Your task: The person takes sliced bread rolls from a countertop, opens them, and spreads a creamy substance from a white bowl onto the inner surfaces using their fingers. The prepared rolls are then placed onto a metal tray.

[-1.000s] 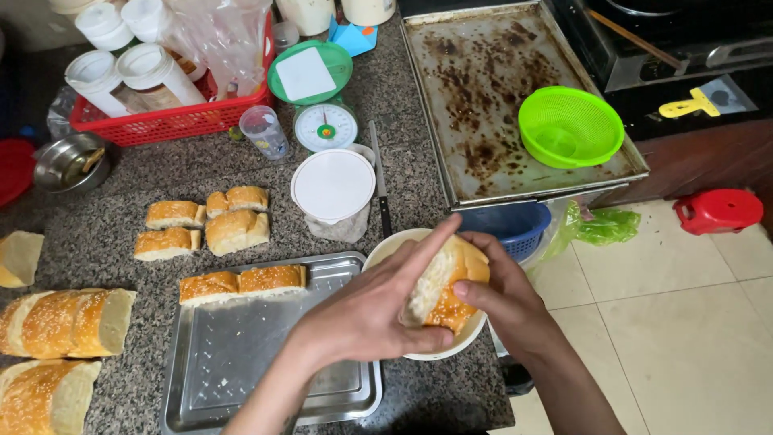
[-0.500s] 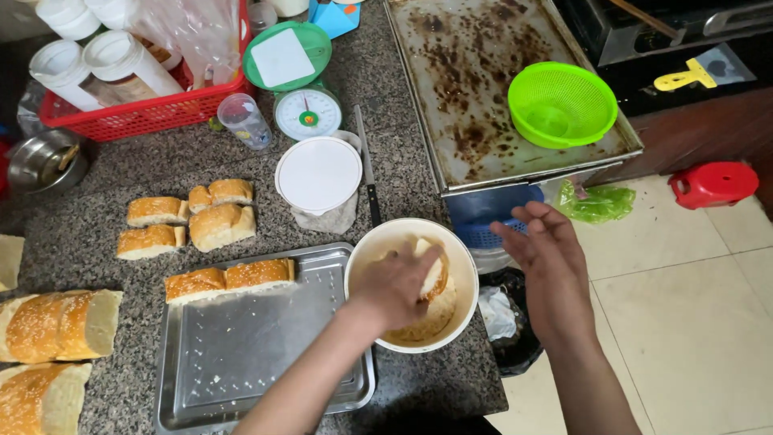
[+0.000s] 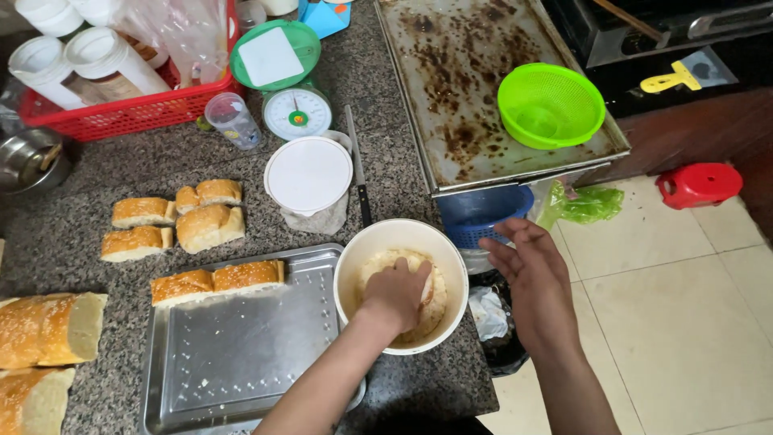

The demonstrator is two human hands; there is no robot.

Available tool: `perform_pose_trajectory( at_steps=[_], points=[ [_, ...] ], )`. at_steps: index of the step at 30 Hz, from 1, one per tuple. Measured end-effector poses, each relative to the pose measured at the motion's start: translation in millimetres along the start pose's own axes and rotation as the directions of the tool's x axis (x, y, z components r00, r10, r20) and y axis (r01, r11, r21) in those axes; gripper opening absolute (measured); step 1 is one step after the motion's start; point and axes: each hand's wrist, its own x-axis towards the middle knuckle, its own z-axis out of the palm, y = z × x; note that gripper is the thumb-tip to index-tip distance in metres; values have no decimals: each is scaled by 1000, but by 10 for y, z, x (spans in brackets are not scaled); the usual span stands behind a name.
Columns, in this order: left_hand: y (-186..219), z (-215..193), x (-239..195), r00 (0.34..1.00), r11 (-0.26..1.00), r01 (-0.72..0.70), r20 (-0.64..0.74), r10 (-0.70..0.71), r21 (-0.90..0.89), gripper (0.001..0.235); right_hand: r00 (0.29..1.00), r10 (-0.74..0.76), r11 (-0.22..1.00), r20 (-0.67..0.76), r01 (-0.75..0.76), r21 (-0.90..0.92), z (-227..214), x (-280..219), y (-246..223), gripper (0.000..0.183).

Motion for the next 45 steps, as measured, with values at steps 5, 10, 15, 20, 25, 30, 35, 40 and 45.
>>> perform_pose_trajectory(
  at_steps=[5, 10, 15, 20, 25, 30, 35, 40, 45],
  points=[
    [-20, -1249, -1163, 1000, 938, 2, 14, 3, -348, 98, 998, -9, 998, -63, 5, -68, 25, -61, -83, 28],
    [-756, -729, -1285, 862, 202, -502, -470, 189, -841, 97, 993, -100, 954, 68, 115, -275, 119, -131, -12, 19],
    [-859, -496, -1304, 896, -364, -412, -445, 8, -836, 115, 857, -195, 769, 477, 435, -468, 563, -383, -59, 23],
    [-834, -516, -1336, 890, -387, -415, -456, 16, -823, 114, 732, -318, 553, 603, 660, -509, 722, -592, -248, 21],
    [-810, -507, -1331, 877, -402, -429, -479, 28, -809, 112, 750, -202, 512, 630, 629, -585, 644, -617, -146, 37],
    [-744, -535, -1368, 880, -342, -434, -474, 38, -833, 115, 802, -345, 602, 488, 588, -540, 697, -536, 13, 37],
    [-731, -563, -1422, 877, -316, -440, -479, 52, -840, 112, 762, -373, 584, 528, 636, -505, 692, -507, -99, 21],
    [-690, -609, -1456, 883, -281, -431, -465, 64, -857, 111, 679, -407, 451, 611, 731, -512, 724, -530, -97, 15],
    [-832, -375, -1399, 871, -407, -449, -492, 2, -795, 115, 743, -540, 592, 394, 669, -450, 574, -549, -147, 7]
  ],
)
